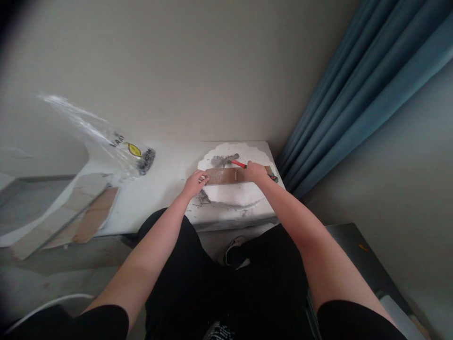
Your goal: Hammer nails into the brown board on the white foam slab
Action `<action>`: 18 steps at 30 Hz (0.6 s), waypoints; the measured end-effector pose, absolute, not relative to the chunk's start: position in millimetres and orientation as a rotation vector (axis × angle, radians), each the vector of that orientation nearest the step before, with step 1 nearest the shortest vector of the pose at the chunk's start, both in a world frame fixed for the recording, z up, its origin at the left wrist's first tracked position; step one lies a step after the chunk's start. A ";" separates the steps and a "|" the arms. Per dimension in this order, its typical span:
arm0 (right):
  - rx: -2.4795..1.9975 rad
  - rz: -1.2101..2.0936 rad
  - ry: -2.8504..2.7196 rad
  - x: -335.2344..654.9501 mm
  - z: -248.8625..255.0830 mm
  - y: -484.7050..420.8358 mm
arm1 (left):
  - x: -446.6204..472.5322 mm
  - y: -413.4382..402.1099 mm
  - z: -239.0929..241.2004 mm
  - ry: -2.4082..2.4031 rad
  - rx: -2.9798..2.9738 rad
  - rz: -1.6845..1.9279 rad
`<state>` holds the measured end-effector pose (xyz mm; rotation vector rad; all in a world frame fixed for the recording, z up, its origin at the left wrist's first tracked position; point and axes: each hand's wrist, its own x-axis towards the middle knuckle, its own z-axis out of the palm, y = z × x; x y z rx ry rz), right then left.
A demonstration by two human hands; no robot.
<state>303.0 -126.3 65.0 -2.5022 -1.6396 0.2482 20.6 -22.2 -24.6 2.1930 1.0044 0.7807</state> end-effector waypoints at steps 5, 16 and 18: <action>-2.368 0.447 -1.519 284.7 84.8 -144.5 | 22.1 -20.6 -26.6 0.999 2.230 0.767; -2.081 0.724 -1.498 209.7 72.5 -206.6 | 23.9 -17.9 -30.6 1.054 2.279 0.730; -2.084 0.707 -1.522 206.5 74.6 -206.0 | 24.0 -18.0 -30.9 1.067 2.277 0.728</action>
